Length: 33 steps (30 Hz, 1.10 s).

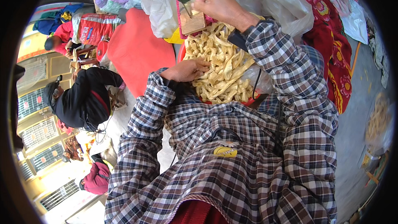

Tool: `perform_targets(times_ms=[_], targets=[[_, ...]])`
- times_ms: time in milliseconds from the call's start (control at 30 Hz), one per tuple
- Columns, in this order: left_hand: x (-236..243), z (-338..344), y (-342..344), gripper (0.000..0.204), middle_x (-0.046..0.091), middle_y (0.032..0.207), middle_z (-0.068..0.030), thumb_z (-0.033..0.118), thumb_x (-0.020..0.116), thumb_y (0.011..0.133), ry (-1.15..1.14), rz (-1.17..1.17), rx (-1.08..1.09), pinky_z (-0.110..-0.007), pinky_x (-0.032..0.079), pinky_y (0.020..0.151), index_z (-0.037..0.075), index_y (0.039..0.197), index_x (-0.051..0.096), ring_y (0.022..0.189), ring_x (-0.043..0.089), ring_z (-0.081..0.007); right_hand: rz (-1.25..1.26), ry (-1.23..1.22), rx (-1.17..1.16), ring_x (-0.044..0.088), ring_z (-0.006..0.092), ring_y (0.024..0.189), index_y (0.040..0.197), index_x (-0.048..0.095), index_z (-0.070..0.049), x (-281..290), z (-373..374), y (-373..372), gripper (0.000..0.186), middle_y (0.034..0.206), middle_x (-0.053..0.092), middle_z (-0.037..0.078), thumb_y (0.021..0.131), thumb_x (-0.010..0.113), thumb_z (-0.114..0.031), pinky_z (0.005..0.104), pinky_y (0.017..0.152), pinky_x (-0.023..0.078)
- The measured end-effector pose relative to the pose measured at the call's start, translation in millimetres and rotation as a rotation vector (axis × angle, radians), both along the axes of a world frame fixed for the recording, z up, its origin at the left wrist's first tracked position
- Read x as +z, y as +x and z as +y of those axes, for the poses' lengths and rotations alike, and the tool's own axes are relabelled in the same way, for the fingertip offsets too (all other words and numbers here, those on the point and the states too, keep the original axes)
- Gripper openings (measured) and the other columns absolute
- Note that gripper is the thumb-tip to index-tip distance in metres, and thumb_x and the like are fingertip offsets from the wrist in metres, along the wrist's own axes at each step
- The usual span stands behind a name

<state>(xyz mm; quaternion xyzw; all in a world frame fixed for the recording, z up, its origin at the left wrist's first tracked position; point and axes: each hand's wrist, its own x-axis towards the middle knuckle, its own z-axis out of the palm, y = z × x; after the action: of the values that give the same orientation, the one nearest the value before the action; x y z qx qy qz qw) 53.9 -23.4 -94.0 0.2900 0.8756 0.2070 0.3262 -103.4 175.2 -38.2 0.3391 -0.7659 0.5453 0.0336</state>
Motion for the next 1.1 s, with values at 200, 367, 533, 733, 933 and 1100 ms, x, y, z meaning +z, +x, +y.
perform_targets(times_ms=[200,367,533,733,933,1100], targets=[[59.5,10.6,-8.6,0.032,0.060,0.125,-0.0125,0.011,0.064,0.089,0.174,0.056,0.186,-0.034,0.052,0.086,0.003,0.120,0.062,0.097,0.064,-0.0230,-0.114,-0.010,0.094,0.056,0.0169,0.060,0.075,0.055,-0.001,-5.6,0.2,1.0,0.029,0.065,0.057,0.008,0.086,0.063,-0.026,0.0348,0.058,0.046],[107.5,24.0,-24.6,0.029,0.067,0.081,-0.0137,0.021,0.073,0.082,0.269,0.640,0.689,-0.035,0.052,0.063,0.001,0.100,0.063,0.069,0.065,-0.0246,-0.224,-0.041,0.121,0.051,0.0172,0.061,0.076,0.050,-0.002,-13.4,-1.5,7.6,0.029,0.063,0.051,0.007,0.089,0.060,-0.026,0.0347,0.059,0.044],[129.2,38.5,-49.1,0.027,0.067,0.078,-0.0108,0.020,0.072,0.085,0.372,0.640,0.698,-0.032,0.052,0.060,0.000,0.099,0.062,0.067,0.065,-0.0210,-0.327,-0.208,0.178,0.054,0.0131,0.073,0.092,0.052,-0.003,2.9,-3.5,10.4,0.024,0.079,0.056,0.004,0.092,0.057,-0.026,0.0314,0.066,0.047],[133.0,48.7,-58.1,0.016,0.066,0.071,-0.0112,0.013,0.068,0.088,0.513,0.572,0.706,-0.028,0.048,0.056,-0.002,0.091,0.063,0.059,0.058,-0.0152,-0.382,-0.261,0.274,0.054,0.0073,0.078,0.099,0.053,-0.002,32.9,-4.2,20.5,0.024,0.085,0.057,0.001,0.098,0.053,-0.026,0.0251,0.067,0.046],[146.9,10.7,-62.7,0.023,0.051,0.064,0.0045,0.024,0.056,0.097,0.519,0.344,0.791,-0.019,0.036,0.047,0.003,0.089,0.061,0.055,0.045,-0.0031,-0.472,-0.221,0.511,0.040,0.0009,0.067,0.099,0.058,-0.007,37.9,-4.5,13.9,0.029,0.078,0.047,-0.008,0.100,0.050,-0.034,0.0167,0.057,0.034],[149.1,-23.9,-52.4,0.025,0.051,0.065,0.0038,0.028,0.055,0.097,0.643,0.333,0.895,-0.020,0.041,0.054,0.005,0.090,0.059,0.058,0.049,-0.0040,-0.398,0.069,0.443,0.034,-0.0006,0.055,0.095,0.059,-0.008,39.8,7.8,7.3,0.030,0.064,0.039,-0.011,0.097,0.054,-0.038,0.0170,0.050,0.026]])
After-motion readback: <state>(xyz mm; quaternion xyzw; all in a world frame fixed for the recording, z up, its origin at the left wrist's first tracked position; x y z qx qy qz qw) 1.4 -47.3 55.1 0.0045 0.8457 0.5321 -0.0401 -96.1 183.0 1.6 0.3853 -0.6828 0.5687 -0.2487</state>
